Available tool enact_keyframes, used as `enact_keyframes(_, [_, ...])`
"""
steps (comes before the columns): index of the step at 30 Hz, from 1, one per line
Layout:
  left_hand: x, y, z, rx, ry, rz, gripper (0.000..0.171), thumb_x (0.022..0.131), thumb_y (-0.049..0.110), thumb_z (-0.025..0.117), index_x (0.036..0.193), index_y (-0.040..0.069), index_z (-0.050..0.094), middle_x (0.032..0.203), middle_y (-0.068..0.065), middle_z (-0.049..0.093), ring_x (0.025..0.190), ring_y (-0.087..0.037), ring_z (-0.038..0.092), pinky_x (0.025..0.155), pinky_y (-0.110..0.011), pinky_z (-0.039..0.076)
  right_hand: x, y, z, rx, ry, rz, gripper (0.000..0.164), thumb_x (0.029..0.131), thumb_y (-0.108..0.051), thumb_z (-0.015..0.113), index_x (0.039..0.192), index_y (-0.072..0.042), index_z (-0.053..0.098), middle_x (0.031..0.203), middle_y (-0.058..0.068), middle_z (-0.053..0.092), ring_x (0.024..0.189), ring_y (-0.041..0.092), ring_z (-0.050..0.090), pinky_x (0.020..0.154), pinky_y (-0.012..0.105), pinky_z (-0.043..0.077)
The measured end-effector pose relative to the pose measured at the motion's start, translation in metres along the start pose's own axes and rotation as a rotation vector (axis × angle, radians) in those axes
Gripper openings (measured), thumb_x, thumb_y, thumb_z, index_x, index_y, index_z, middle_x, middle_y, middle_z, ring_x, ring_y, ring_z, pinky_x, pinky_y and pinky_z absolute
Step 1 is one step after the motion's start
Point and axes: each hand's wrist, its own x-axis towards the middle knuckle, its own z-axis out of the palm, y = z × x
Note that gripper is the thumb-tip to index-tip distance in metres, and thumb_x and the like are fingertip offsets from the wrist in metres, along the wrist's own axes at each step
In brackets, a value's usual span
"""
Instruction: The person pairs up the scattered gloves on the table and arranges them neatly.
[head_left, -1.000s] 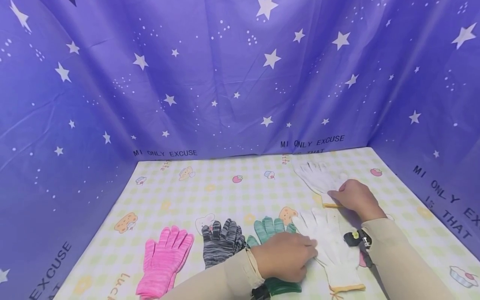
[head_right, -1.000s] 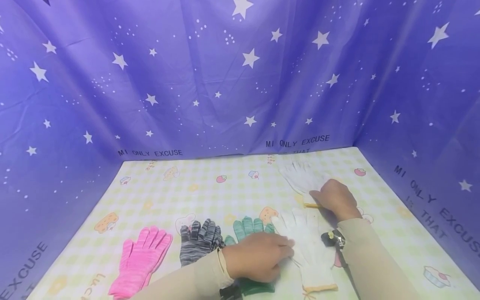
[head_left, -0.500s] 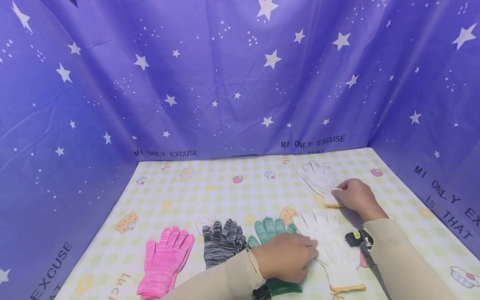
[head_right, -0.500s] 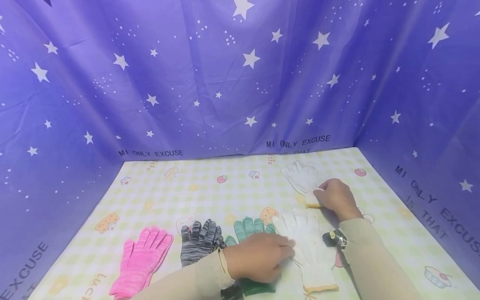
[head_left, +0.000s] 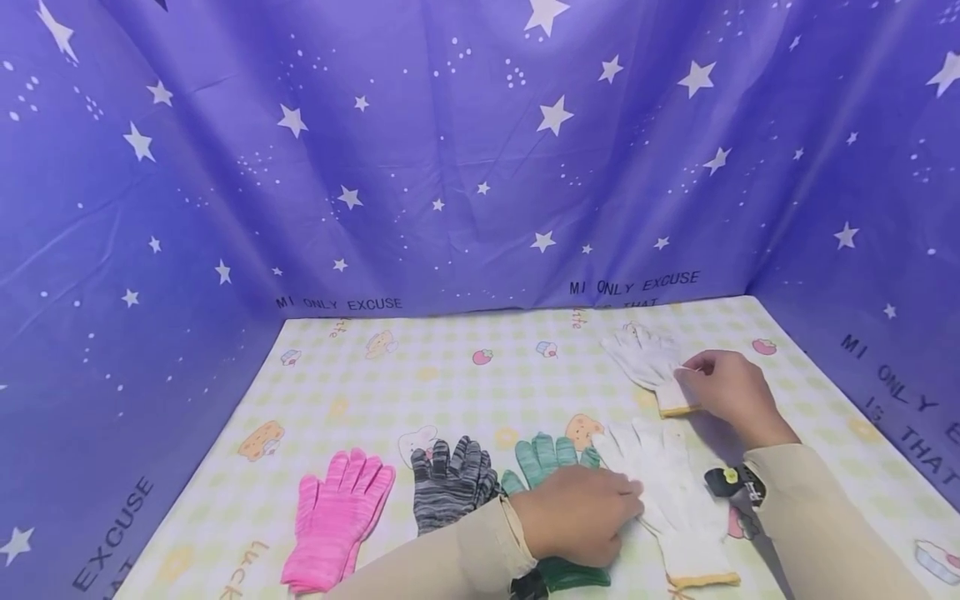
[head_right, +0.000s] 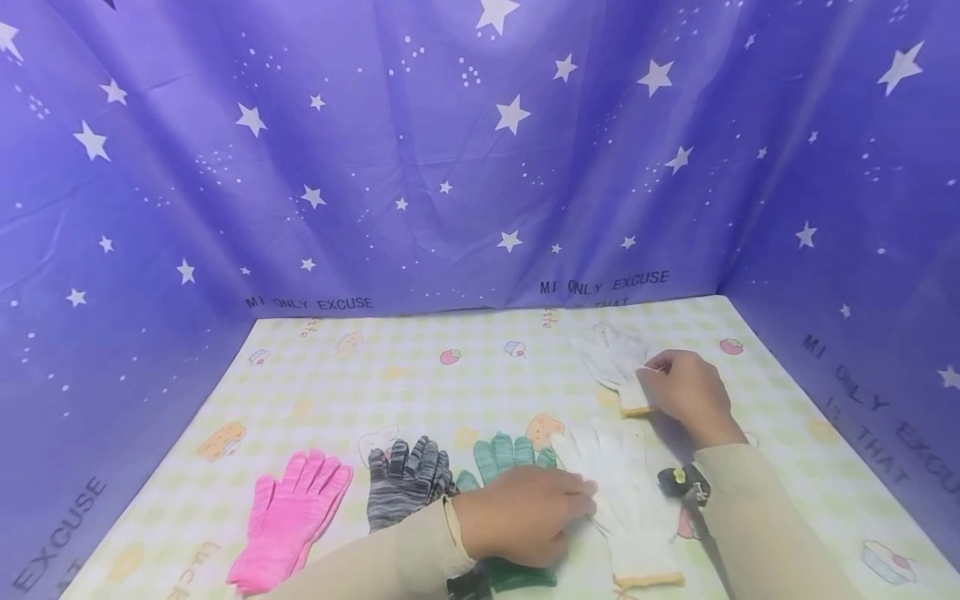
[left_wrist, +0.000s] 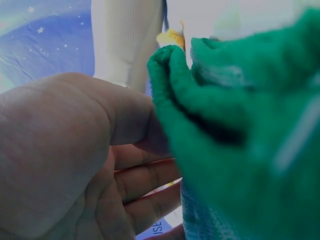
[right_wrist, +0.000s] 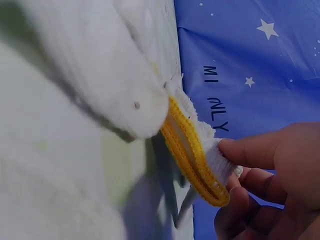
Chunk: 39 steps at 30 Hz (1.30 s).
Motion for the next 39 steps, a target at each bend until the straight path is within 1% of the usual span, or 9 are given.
enact_keyframes(5, [0.002,0.001,0.002,-0.006,-0.008,-0.007,0.043,0.090,0.033,0.055,0.133,0.034,0.051,0.143,0.019,0.041,0.129,0.002,0.041,0.091,-0.017,0.045,-0.005,-0.002,-0.013,-0.008,0.016,-0.005,0.035,0.090,-0.047,0.056,0.098,-0.016,0.069,0.093,0.010,0.065,0.078,0.026,0.058,0.058,0.032,0.037])
enact_keyframes(12, [0.003,0.003,0.002,0.013,0.021,-0.002,0.041,0.089,0.033,0.056,0.129,0.032,0.054,0.141,0.017,0.044,0.125,0.001,0.046,0.087,-0.018,0.047,-0.011,-0.005,-0.036,-0.034,0.073,-0.099,0.031,0.088,-0.045,0.061,0.096,-0.016,0.070,0.088,0.009,0.069,0.076,0.026,0.061,0.059,0.034,0.039])
enact_keyframes(16, [0.004,0.004,0.001,0.002,0.028,0.008,0.038,0.089,0.032,0.056,0.127,0.031,0.056,0.141,0.015,0.046,0.124,0.000,0.048,0.089,-0.018,0.047,-0.017,-0.006,-0.051,-0.072,0.096,-0.117,0.027,0.087,-0.045,0.063,0.093,-0.020,0.071,0.086,0.005,0.068,0.075,0.023,0.059,0.058,0.032,0.037])
enact_keyframes(20, [0.003,0.003,-0.001,-0.009,-0.005,0.008,0.041,0.089,0.033,0.056,0.130,0.031,0.054,0.143,0.016,0.043,0.128,-0.001,0.045,0.094,-0.018,0.044,-0.022,-0.012,-0.067,-0.097,0.094,-0.124,0.026,0.087,-0.045,0.062,0.094,-0.021,0.071,0.085,0.002,0.069,0.075,0.022,0.059,0.057,0.031,0.036])
enact_keyframes(26, [0.005,0.001,-0.005,0.042,-0.071,0.039,0.043,0.090,0.037,0.054,0.133,0.033,0.051,0.146,0.018,0.038,0.133,0.002,0.037,0.100,-0.017,0.038,-0.031,-0.017,-0.092,-0.112,0.103,-0.148,0.027,0.088,-0.046,0.061,0.095,-0.021,0.071,0.082,0.000,0.069,0.069,0.018,0.057,0.057,0.031,0.035])
enact_keyframes(30, [0.009,0.001,-0.010,0.077,-0.096,0.056,0.040,0.089,0.038,0.055,0.128,0.034,0.053,0.146,0.017,0.039,0.128,0.001,0.043,0.091,-0.018,0.044,-0.039,-0.017,-0.105,-0.129,0.108,-0.151,0.028,0.088,-0.046,0.061,0.096,-0.021,0.070,0.083,-0.001,0.068,0.068,0.018,0.055,0.057,0.030,0.034])
enact_keyframes(34, [0.014,0.002,-0.013,0.096,-0.095,0.053,0.030,0.086,0.038,0.058,0.116,0.033,0.057,0.131,0.018,0.049,0.102,0.001,0.056,0.075,-0.021,0.048,-0.049,-0.017,-0.115,-0.148,0.106,-0.131,0.031,0.088,-0.052,0.058,0.100,-0.025,0.069,0.086,-0.002,0.068,0.069,0.018,0.053,0.053,0.030,0.033])
enact_keyframes(36, [0.017,0.003,-0.015,0.088,-0.110,0.044,0.030,0.086,0.037,0.059,0.116,0.034,0.057,0.130,0.018,0.049,0.101,0.002,0.055,0.073,-0.021,0.048,-0.053,-0.016,-0.118,-0.155,0.117,-0.128,0.031,0.088,-0.053,0.058,0.099,-0.026,0.069,0.086,-0.003,0.068,0.065,0.016,0.052,0.051,0.030,0.033])
enact_keyframes(39, [0.021,0.004,-0.017,0.072,-0.146,0.031,0.032,0.087,0.037,0.058,0.119,0.035,0.056,0.138,0.018,0.044,0.109,0.002,0.053,0.073,-0.021,0.048,-0.060,-0.011,-0.121,-0.161,0.130,-0.135,0.029,0.088,-0.051,0.058,0.098,-0.026,0.068,0.083,-0.003,0.068,0.057,0.013,0.048,0.049,0.030,0.031])
